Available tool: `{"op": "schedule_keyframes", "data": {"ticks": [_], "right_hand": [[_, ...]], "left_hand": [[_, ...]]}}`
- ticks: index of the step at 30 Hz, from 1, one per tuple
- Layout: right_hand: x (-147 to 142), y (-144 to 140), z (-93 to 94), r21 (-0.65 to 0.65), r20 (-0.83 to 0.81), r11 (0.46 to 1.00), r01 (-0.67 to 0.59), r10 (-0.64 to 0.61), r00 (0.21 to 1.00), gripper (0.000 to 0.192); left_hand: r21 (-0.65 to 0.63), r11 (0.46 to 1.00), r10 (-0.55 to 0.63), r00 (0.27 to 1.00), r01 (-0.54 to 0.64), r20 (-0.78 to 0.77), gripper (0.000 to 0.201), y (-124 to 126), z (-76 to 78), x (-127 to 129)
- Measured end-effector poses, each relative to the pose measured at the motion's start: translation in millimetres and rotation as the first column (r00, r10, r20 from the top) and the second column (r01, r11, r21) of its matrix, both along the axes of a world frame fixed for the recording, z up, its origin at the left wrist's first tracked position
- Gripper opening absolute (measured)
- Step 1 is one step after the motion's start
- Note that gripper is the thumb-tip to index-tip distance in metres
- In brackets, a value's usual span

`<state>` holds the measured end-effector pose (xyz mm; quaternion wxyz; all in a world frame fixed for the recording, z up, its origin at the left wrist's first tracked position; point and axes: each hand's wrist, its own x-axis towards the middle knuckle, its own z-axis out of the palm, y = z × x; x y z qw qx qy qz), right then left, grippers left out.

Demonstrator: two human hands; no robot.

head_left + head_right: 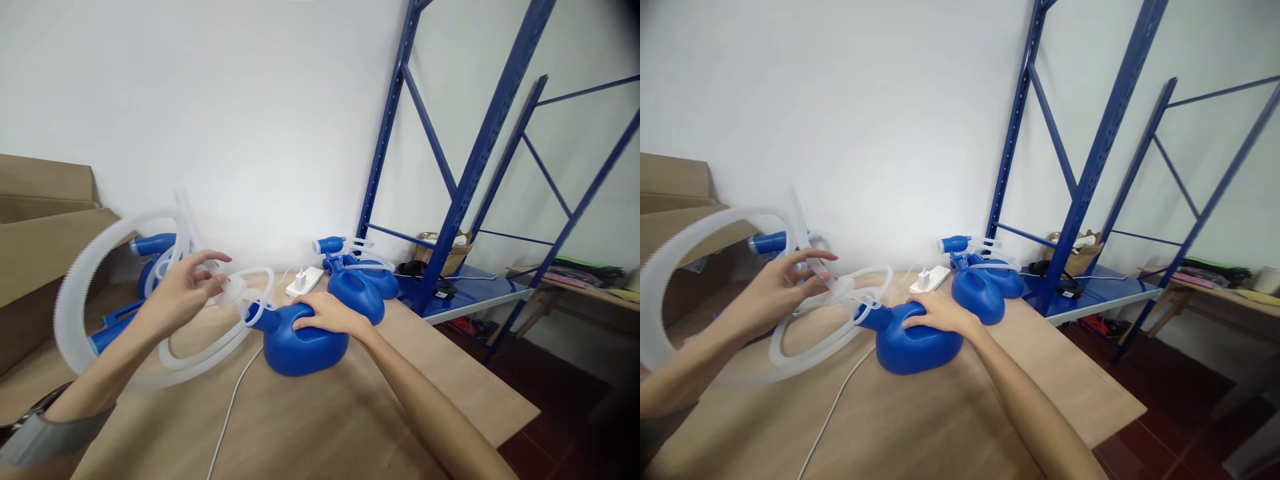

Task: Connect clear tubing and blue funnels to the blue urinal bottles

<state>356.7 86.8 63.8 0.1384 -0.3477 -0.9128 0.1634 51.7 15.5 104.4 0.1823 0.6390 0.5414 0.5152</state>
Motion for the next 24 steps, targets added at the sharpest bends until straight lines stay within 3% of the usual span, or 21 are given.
{"op": "schedule_keyframes", "data": {"ticks": [3,6,10,14,20,24], "right_hand": [[-6.4,-5.1,-4.2,0.08,0.04,0.995,0.052,-0.056,0.998,0.053],[-10.6,-5.6,-6.7,0.124,0.047,0.987,0.105,-0.112,0.993,0.057],[-11.9,-4.8,-13.4,0.16,0.017,0.973,0.167,-0.172,0.985,0.057],[-12.6,-8.2,-17.3,0.157,0.002,0.968,0.198,-0.201,0.98,0.056],[-11.7,-17.1,-16.7,0.14,-0.05,0.973,0.183,-0.178,0.983,0.055],[-10.5,-22.4,-16.7,0.129,-0.039,0.971,0.203,-0.2,0.979,0.054]], "left_hand": [[-0.052,0.998,-0.04,0.998,0.037,-0.05,0.05,4.6,-15.5,17.6],[-0.005,0.999,0.045,0.988,-0.046,-0.148,0.033,10.9,-30.4,33.2],[-0.073,0.997,-0.016,0.974,-0.001,-0.225,0.025,18.7,-41.1,34.3],[0.006,1.0,0.026,0.969,-0.025,-0.244,0.026,23.4,-50.3,36.0],[0.019,0.998,-0.049,0.986,0.053,-0.158,0.035,26.1,-66.8,53.7],[-0.074,0.963,-0.255,0.966,0.258,0.045,0.046,26.3,-70.7,56.2]]}}
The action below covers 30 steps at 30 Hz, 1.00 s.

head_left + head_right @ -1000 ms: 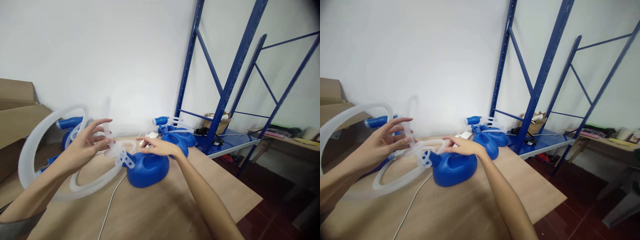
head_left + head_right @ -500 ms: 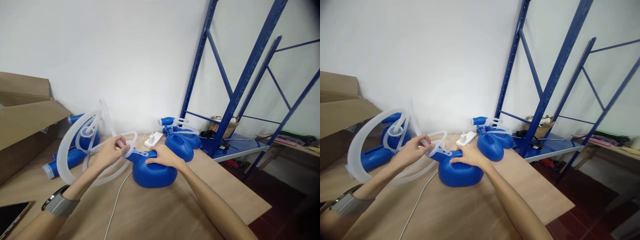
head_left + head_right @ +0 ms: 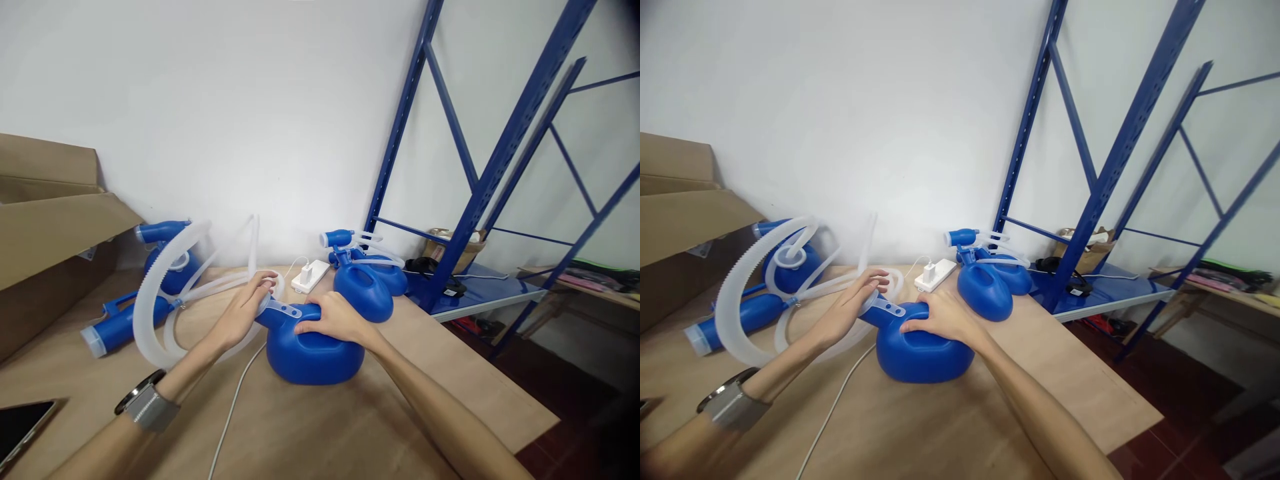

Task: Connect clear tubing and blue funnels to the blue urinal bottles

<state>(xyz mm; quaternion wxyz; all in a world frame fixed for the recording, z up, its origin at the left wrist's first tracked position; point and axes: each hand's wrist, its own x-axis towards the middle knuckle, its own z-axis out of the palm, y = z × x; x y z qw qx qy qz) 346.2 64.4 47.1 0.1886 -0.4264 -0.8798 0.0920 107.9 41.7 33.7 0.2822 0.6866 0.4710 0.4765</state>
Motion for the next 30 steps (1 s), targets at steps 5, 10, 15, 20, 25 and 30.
{"op": "schedule_keyframes", "data": {"ticks": [5,10,15,20,25,30], "right_hand": [[0.0,-6.7,2.7,-0.018,0.007,1.0,0.013,-0.013,1.0,0.054],[2.2,-8.9,2.1,0.023,0.045,1.0,0.002,-0.003,0.999,0.054],[3.4,-8.8,1.5,0.018,0.05,1.0,-0.012,0.011,0.999,0.054],[3.7,-10.1,1.8,0.03,0.063,0.999,-0.034,0.032,0.998,0.055],[5.7,-12.1,-0.6,0.006,0.022,1.0,0.015,-0.015,1.0,0.058],[5.9,-13.6,-1.5,0.008,-0.021,0.999,0.051,-0.051,0.998,0.053]], "left_hand": [[-0.118,0.986,-0.083,0.956,0.121,0.283,0.045,-1.2,-2.8,4.8],[-0.141,0.986,-0.05,0.967,0.088,0.251,0.044,-3.8,-0.1,11.3],[-0.047,0.998,-0.057,0.987,0.05,-0.153,0.04,-3.7,14.4,6.0],[-0.055,0.991,-0.13,0.931,0.118,-0.342,0.036,-2.1,26.2,3.2],[-0.006,0.998,-0.061,0.984,0.061,-0.166,0.038,-4.4,13.2,8.6],[0.102,0.951,0.269,0.943,-0.293,0.196,0.045,-8.1,-20.6,23.5]]}}
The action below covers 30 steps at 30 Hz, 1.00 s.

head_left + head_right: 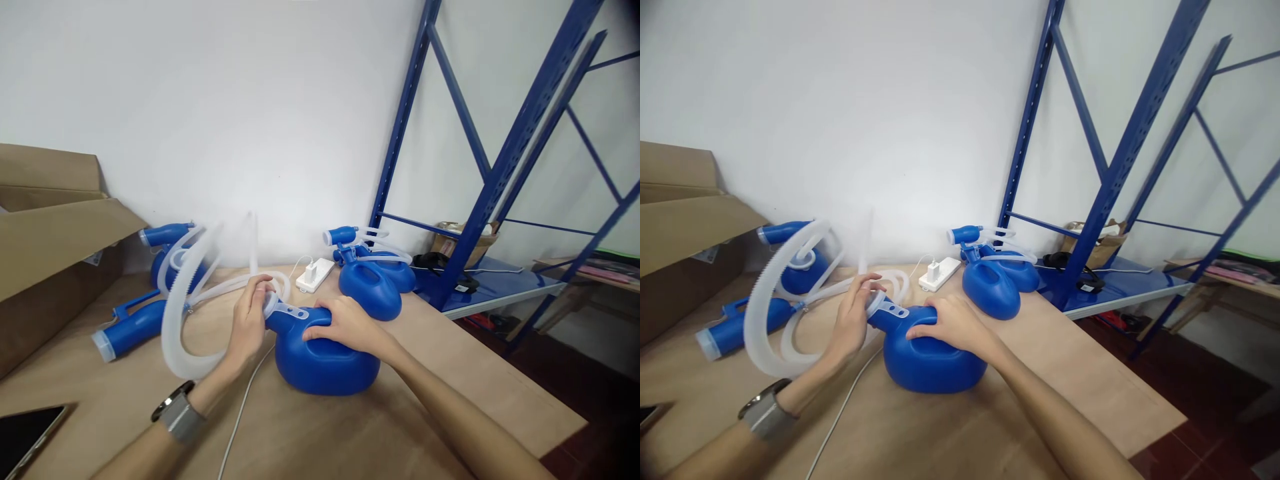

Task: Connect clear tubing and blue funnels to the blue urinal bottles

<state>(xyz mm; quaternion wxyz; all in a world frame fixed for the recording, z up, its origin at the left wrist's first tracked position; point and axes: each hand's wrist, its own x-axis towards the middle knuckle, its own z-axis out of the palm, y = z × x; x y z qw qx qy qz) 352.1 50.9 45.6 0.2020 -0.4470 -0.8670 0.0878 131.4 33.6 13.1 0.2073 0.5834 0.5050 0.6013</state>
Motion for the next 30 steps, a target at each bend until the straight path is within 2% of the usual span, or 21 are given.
{"op": "schedule_keyframes", "data": {"ticks": [2,4,9,14,22,30], "right_hand": [[-0.1,-0.1,-0.2,0.006,-0.001,1.0,0.004,-0.004,1.0,0.052],[0.3,0.1,-1.0,0.006,-0.012,1.0,0.006,-0.006,1.0,0.052],[2.8,-0.6,-4.3,0.023,-0.031,0.999,0.027,-0.026,0.999,0.054],[6.0,-2.5,-5.3,0.026,-0.016,0.999,0.043,-0.043,0.999,0.057],[7.0,0.1,-3.4,0.046,0.028,0.999,0.02,-0.021,0.999,0.058],[5.3,-1.3,-0.1,-0.004,0.025,0.999,0.032,-0.032,0.999,0.054]], "left_hand": [[0.102,0.993,0.061,0.998,-0.06,-0.011,0.045,-1.0,-12.2,3.2],[0.16,0.986,0.069,0.993,-0.053,-0.094,0.042,-1.2,-21.2,2.8],[0.123,0.992,0.061,0.968,-0.031,-0.243,0.05,2.5,-30.9,-8.0],[0.177,0.984,0.044,0.929,0.023,-0.367,0.079,5.3,-30.0,-11.4],[0.134,0.991,0.026,0.944,0.02,-0.328,0.06,5.0,-24.4,-4.8],[0.018,0.999,-0.022,0.958,0.029,-0.285,0.057,4.2,-16.7,-3.8]]}}
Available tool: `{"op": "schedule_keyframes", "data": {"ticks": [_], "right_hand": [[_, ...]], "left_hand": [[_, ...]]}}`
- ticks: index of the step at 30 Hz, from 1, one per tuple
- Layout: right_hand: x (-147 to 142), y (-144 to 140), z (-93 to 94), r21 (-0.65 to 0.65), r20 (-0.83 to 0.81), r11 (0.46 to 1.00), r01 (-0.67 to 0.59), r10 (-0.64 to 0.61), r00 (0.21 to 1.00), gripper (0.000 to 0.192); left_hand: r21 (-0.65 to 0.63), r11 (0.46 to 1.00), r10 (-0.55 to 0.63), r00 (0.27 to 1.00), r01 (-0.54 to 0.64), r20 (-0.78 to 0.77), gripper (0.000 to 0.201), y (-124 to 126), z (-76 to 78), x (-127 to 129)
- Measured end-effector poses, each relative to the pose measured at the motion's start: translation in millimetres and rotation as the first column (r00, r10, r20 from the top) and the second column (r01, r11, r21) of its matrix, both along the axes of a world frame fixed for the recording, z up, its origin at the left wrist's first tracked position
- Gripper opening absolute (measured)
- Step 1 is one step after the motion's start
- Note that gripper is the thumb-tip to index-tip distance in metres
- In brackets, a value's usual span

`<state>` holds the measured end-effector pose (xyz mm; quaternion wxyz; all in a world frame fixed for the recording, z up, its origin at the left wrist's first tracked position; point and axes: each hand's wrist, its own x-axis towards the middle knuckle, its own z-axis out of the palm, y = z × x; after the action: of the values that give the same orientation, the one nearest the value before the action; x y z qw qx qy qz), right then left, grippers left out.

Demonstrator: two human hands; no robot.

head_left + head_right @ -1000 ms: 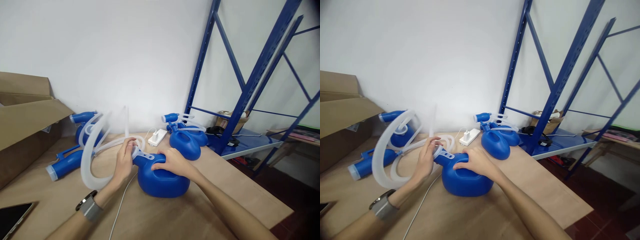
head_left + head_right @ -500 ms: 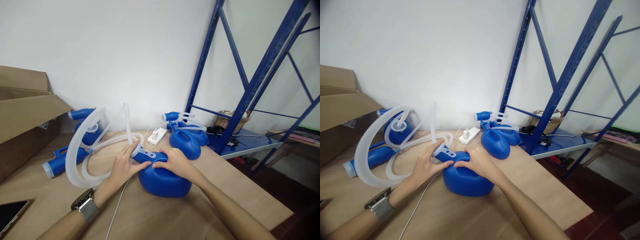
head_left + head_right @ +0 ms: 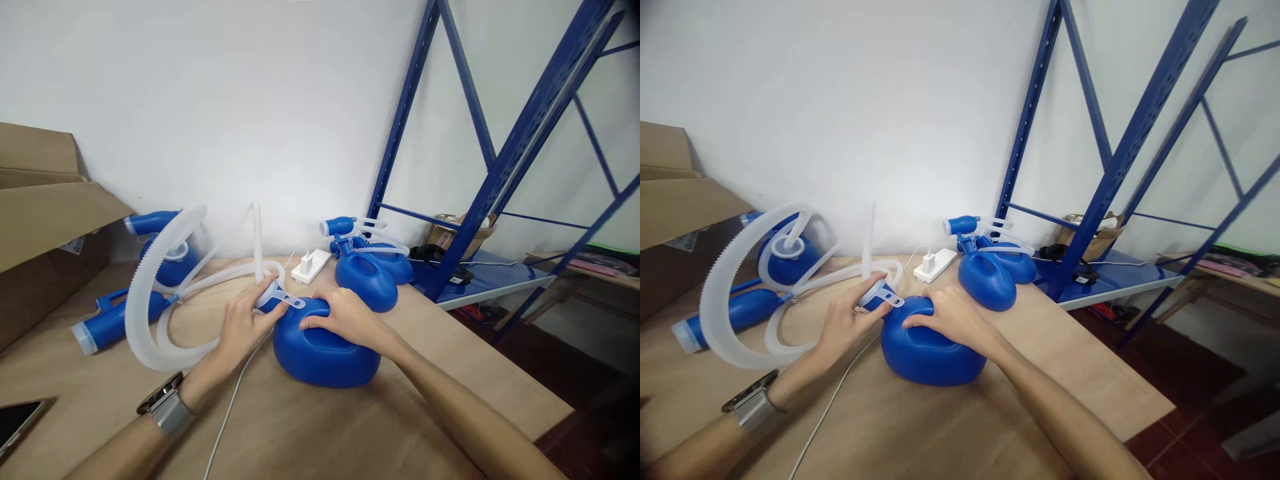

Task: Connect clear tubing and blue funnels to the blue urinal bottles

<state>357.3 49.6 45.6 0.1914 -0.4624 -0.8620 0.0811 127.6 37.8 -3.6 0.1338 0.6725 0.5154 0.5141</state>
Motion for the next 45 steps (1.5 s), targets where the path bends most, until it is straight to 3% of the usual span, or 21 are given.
{"op": "schedule_keyframes", "data": {"ticks": [7,10,12,15,27,31,36,40,42,45], "right_hand": [[1.2,-0.6,-4.3,0.04,-0.004,0.997,0.064,-0.064,0.998,0.058],[1.8,-2.0,-5.0,0.042,-0.019,0.996,0.073,-0.072,0.997,0.057],[1.9,-2.6,-5.1,0.035,-0.023,0.997,0.068,-0.068,0.997,0.055],[1.7,-3.0,-5.2,0.033,-0.03,0.997,0.07,-0.069,0.997,0.054],[-0.9,-9.0,-1.8,0.054,-0.014,0.997,0.063,-0.062,0.998,0.055],[-0.3,-9.1,-3.5,0.044,-0.016,0.996,0.081,-0.08,0.997,0.056],[0.7,-10.4,-0.1,-0.016,-0.068,0.995,0.094,-0.095,0.993,0.062],[-0.9,-7.3,15.3,-0.184,-0.071,0.982,0.039,-0.053,0.996,0.072],[-2.7,-2.9,25.0,-0.297,-0.043,0.955,0.023,-0.037,0.998,0.074],[-6.3,6.6,35.5,-0.294,-0.071,0.956,0.008,-0.03,0.997,0.075]], "left_hand": [[0.025,1.0,-0.021,0.992,0.018,0.121,0.069,4.3,-17.3,9.0],[0.115,0.993,0.002,0.99,-0.019,0.143,0.078,4.2,-29.8,13.2],[0.177,0.983,0.026,0.993,-0.046,0.113,0.07,2.6,-34.7,14.3],[0.232,0.971,0.047,0.997,-0.06,0.064,0.057,-0.6,-35.8,13.8],[0.204,0.978,0.029,0.995,-0.048,0.092,0.059,2.5,-33.9,9.8],[0.123,0.992,0.011,0.997,-0.021,0.081,0.062,0.6,-22.6,7.9],[-0.062,0.996,-0.062,0.998,0.061,-0.009,0.066,0.6,11.2,1.7],[-0.208,0.959,-0.18,0.98,0.194,0.084,0.057,-3.3,34.9,0.2],[-0.237,0.943,-0.208,0.97,0.233,0.124,0.057,-5.7,40.2,0.7],[-0.25,0.934,-0.227,0.964,0.256,0.138,0.058,-6.1,40.5,1.9]]}}
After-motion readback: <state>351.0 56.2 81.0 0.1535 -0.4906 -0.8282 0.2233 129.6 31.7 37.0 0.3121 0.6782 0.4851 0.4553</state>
